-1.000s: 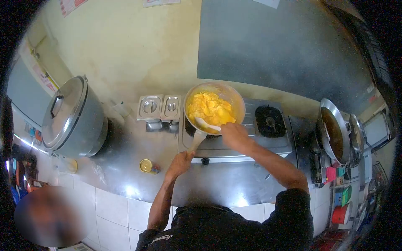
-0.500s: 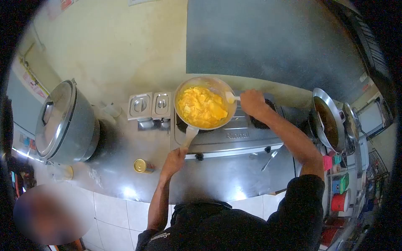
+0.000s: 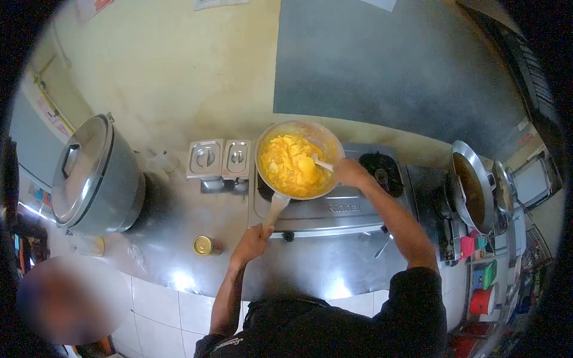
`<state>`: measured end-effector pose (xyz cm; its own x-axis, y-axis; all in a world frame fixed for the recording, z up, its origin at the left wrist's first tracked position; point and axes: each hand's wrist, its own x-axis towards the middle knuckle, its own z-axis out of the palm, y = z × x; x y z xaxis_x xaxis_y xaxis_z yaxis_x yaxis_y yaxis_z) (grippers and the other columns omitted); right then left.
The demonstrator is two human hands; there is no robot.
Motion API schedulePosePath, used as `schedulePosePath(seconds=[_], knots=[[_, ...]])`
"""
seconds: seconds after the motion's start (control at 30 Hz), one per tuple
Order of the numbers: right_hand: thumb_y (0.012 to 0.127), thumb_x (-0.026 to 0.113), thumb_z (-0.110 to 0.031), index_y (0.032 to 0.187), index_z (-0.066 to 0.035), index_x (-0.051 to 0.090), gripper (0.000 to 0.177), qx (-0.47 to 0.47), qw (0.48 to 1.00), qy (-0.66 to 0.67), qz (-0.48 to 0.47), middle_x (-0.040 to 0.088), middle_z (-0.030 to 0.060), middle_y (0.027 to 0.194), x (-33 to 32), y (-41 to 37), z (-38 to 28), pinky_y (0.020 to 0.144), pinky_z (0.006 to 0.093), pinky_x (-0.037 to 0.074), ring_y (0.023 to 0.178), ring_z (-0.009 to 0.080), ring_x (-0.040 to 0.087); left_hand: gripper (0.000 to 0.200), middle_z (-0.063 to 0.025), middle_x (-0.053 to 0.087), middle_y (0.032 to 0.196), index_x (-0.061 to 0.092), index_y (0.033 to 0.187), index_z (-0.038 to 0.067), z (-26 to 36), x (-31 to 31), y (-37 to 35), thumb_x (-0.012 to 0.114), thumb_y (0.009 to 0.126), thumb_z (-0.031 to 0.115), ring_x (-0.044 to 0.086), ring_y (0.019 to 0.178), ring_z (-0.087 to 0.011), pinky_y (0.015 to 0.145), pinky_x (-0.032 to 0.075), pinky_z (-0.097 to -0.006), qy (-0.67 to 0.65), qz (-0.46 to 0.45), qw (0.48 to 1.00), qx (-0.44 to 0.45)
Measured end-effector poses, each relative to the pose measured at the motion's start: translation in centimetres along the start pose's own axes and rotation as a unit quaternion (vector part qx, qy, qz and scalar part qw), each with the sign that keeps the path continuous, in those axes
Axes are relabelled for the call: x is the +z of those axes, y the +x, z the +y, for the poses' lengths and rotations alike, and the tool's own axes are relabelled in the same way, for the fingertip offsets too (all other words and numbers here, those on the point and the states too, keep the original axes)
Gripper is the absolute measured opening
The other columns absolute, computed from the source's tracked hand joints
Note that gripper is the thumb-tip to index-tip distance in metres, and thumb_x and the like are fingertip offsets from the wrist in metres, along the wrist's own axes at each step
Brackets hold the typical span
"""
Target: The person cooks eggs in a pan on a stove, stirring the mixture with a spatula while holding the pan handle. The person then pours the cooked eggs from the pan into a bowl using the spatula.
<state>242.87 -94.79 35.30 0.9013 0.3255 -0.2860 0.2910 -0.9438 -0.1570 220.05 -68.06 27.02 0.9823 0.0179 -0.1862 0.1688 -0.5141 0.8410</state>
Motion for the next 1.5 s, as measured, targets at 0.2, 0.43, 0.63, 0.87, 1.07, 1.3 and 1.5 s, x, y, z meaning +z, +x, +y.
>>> schedulePosePath(seconds=[0.2, 0.43, 0.63, 0.87, 1.07, 1.3, 1.5], knots=[[0.088, 0.052, -0.021, 0.099, 0.001, 0.063, 0.027, -0.105, 0.992, 0.029, 0.059, 0.061, 0.0286, 0.092, 2.3, 4.2, -1.1, 0.081, 0.0473, 0.048, 0.091, 0.0408, 0.061, 0.048, -0.0326, 0.06, 0.078, 0.058, 0.088, -0.008, 0.5, -0.6, -0.2, 0.047, 0.096, 0.038, 0.06, 0.08, -0.0493, 0.068, 0.046, -0.0538, -0.032, -0.026, 0.999, -0.032], [0.083, 0.056, -0.008, 0.108, -0.001, 0.058, 0.026, -0.175, 0.963, -0.13, 0.16, 0.053, 0.0255, 0.109, 2.5, -4.4, -3.8, 0.082, 0.0469, 0.049, 0.1, 0.0389, 0.059, 0.048, -0.0327, 0.059, 0.077, 0.058, 0.088, -0.008, 1.3, -0.7, -0.5, 0.047, 0.096, 0.038, 0.059, 0.081, -0.0495, 0.069, 0.045, -0.0536, -0.038, -0.019, 0.998, -0.035], [0.081, 0.056, -0.008, 0.108, 0.0, 0.06, 0.029, -0.015, 0.984, -0.119, 0.131, 0.061, 0.021, 0.098, -3.0, -10.7, -5.7, 0.073, 0.0452, 0.055, 0.088, 0.0365, 0.065, 0.048, -0.0322, 0.06, 0.077, 0.059, 0.088, -0.007, 0.5, -0.4, -0.3, 0.048, 0.096, 0.039, 0.059, 0.079, -0.0493, 0.069, 0.046, -0.0527, -0.015, -0.002, 1.0, -0.026], [0.081, 0.055, -0.011, 0.097, -0.001, 0.067, 0.022, 0.08, 0.979, -0.159, 0.096, 0.066, 0.0219, 0.092, -1.6, -7.9, -3.8, 0.073, 0.045, 0.056, 0.085, 0.0374, 0.067, 0.051, -0.0318, 0.06, 0.077, 0.058, 0.087, -0.007, 0.6, -0.5, -0.4, 0.047, 0.096, 0.041, 0.06, 0.077, -0.0477, 0.069, 0.045, -0.0517, -0.013, 0.007, 1.0, -0.023], [0.082, 0.052, -0.012, 0.093, 0.002, 0.067, 0.022, 0.061, 0.989, -0.096, 0.097, 0.066, 0.0236, 0.094, -0.2, -1.3, -2.5, 0.076, 0.0481, 0.054, 0.089, 0.0386, 0.066, 0.05, -0.0325, 0.06, 0.078, 0.058, 0.088, -0.008, 0.1, -1.3, 0.2, 0.049, 0.095, 0.04, 0.058, 0.079, -0.0503, 0.069, 0.045, -0.0535, -0.001, -0.005, 1.0, -0.009], [0.088, 0.054, -0.021, 0.102, -0.003, 0.065, 0.025, -0.03, 0.996, -0.054, 0.064, 0.065, 0.0222, 0.098, -1.0, 6.7, -0.5, 0.083, 0.0501, 0.048, 0.093, 0.0422, 0.062, 0.05, -0.0328, 0.06, 0.078, 0.058, 0.089, -0.008, 0.8, -2.5, 0.4, 0.049, 0.095, 0.04, 0.059, 0.08, -0.0499, 0.071, 0.046, -0.0534, 0.002, -0.04, 0.999, -0.029], [0.089, 0.054, -0.014, 0.117, -0.011, 0.06, 0.029, -0.161, 0.984, -0.044, 0.062, 0.062, 0.0187, 0.102, -2.7, 7.0, -1.0, 0.085, 0.0467, 0.045, 0.101, 0.0385, 0.058, 0.05, -0.032, 0.061, 0.084, 0.06, 0.09, -0.008, -0.9, -1.2, 1.1, 0.048, 0.095, 0.041, 0.06, 0.085, -0.0481, 0.076, 0.045, -0.0523, 0.023, -0.032, 0.999, -0.032]])
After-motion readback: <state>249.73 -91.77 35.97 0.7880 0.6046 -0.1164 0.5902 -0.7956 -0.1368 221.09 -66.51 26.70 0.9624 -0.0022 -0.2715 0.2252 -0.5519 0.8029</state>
